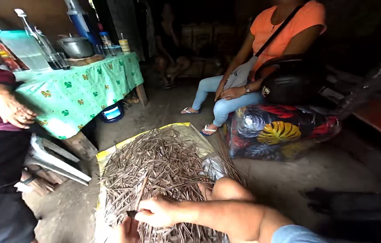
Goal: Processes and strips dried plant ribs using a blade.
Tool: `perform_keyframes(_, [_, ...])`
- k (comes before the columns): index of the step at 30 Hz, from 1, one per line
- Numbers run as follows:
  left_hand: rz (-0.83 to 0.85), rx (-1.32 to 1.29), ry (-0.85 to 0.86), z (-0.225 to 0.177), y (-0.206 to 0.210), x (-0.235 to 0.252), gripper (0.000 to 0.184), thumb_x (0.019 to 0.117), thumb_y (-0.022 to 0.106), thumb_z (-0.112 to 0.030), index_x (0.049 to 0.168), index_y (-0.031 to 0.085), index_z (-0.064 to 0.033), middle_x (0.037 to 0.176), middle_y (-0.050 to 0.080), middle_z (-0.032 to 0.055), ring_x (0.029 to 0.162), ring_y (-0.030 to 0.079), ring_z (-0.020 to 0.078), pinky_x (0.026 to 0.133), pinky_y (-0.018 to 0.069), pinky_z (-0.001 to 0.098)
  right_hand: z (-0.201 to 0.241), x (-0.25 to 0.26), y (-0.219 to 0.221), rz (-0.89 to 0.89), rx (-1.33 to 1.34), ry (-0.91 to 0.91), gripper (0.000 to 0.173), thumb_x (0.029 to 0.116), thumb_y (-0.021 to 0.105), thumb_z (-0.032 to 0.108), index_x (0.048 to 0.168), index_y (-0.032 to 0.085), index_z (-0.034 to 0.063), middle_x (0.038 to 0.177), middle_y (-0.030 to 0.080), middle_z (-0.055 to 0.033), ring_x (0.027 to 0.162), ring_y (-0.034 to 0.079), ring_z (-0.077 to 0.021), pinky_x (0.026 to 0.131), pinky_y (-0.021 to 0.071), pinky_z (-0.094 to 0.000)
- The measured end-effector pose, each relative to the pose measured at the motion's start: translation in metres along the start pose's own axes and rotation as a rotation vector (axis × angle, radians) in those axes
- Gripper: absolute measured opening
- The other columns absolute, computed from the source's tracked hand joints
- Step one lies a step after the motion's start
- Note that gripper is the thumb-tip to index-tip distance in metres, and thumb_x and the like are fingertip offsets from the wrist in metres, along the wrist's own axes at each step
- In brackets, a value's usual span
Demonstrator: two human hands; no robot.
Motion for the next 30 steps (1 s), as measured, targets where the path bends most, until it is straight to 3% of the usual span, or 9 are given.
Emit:
perform_keyframes(3, [0.006,-0.102,-0.057,-0.011,-0.002,-0.006,0.034,0.1124,0.041,-0.024,0.120,0.060,0.0036,0.072,0.064,0.0088,0.056,0.063,0.0162,0.057,0.0572,0.0351,0.004,-0.003,-0.007,-0.014,0.205,0.145,0.030,0.1067,0.053,0.018,0.100,0.064,-0.0093,0.076,0.058,-0.0119,0.066,0.055,-0.0171,0.066,0.0477,-0.0345])
perform_keyframes(7, [0.022,-0.245,-0.078,-0.012,-0.006,-0.005,0.037,0.1124,0.042,-0.031,0.119,0.062,-0.0001,0.066,0.063,0.0044,0.050,0.064,0.0122,0.050,0.0570,0.0286,-0.004,0.000,-0.056,-0.109,0.872,0.276,0.036,0.1101,0.032,0.022,0.103,0.062,0.0054,0.054,0.047,0.0084,0.042,0.043,0.0002,0.042,0.0378,-0.0152])
perform_keyframes(9, [0.026,-0.296,-0.080,-0.012,-0.008,-0.005,0.037,0.1124,0.041,-0.031,0.114,0.062,-0.0002,0.065,0.064,0.0042,0.050,0.065,0.0122,0.050,0.0572,0.0280,-0.028,0.004,-0.090,-0.268,1.098,0.269,0.050,0.1111,0.019,0.038,0.107,0.061,0.0112,0.055,0.047,0.0083,0.043,0.045,-0.0009,0.043,0.0396,-0.0158])
perform_keyframes(11, [0.018,-0.317,-0.093,-0.009,-0.010,-0.006,0.038,0.1127,0.040,-0.032,0.111,0.062,-0.0004,0.065,0.064,0.0042,0.050,0.065,0.0127,0.050,0.0572,0.0282,-0.055,0.001,-0.112,-0.495,1.141,0.434,0.060,0.1092,0.016,0.056,0.119,0.060,0.0158,0.062,0.048,0.0042,0.047,0.048,-0.0074,0.044,0.0440,-0.0220])
perform_keyframes(13, [0.001,-0.300,-0.103,-0.007,-0.013,-0.005,0.038,0.1127,0.040,-0.033,0.111,0.061,-0.0012,0.064,0.063,0.0036,0.050,0.064,0.0123,0.051,0.0571,0.0279,-0.066,-0.002,-0.110,-0.564,1.132,0.579,0.060,0.1084,0.018,0.060,0.127,0.055,0.0172,0.067,0.050,0.0010,0.048,0.050,-0.0104,0.045,0.0463,-0.0249])
perform_keyframes(16, [-0.019,-0.310,-0.108,-0.008,-0.015,-0.006,0.036,0.1127,0.040,-0.031,0.110,0.059,-0.0009,0.062,0.061,0.0027,0.048,0.063,0.0115,0.050,0.0568,0.0270,-0.050,-0.003,-0.078,-0.373,0.970,0.577,0.038,0.1130,0.029,0.041,0.134,0.049,0.0171,0.066,0.051,0.0018,0.045,0.047,-0.0056,0.041,0.0411,-0.0189])
perform_keyframes(20, [-0.042,-0.334,-0.115,-0.010,-0.019,-0.007,0.034,0.1126,0.041,-0.029,0.112,0.059,-0.0001,0.063,0.062,0.0036,0.048,0.063,0.0117,0.048,0.0565,0.0267,-0.022,-0.003,-0.042,-0.010,0.897,0.474,0.027,0.1099,0.034,0.012,0.133,0.047,0.0076,0.084,0.060,-0.0031,0.058,0.055,-0.0063,0.051,0.0460,-0.0181])
perform_keyframes(23, [-0.072,-0.309,-0.131,-0.007,-0.024,-0.006,0.033,0.1124,0.042,-0.030,0.114,0.058,-0.0003,0.064,0.062,0.0045,0.049,0.064,0.0120,0.049,0.0565,0.0269,-0.022,0.000,-0.045,0.001,0.974,0.418,0.026,0.1104,0.035,0.011,0.125,0.055,0.0023,0.081,0.063,-0.0041,0.062,0.062,-0.0086,0.057,0.0531,-0.0200])
perform_keyframes(30, [-0.067,-0.262,-0.149,-0.002,-0.028,-0.007,0.034,0.1126,0.041,-0.031,0.119,0.057,-0.0012,0.066,0.061,0.0037,0.049,0.063,0.0106,0.050,0.0560,0.0262,-0.015,-0.005,-0.039,0.069,0.872,0.375,0.035,0.1127,0.031,0.019,0.144,0.045,0.0123,0.074,0.062,-0.0060,0.051,0.059,-0.0107,0.048,0.0530,-0.0226])
Point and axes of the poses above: each hand's wrist, its own x-axis towards the middle knuckle, its own y-axis out of the palm, z = x × y, the point moved 6 cm from there along x, towards the middle knuckle
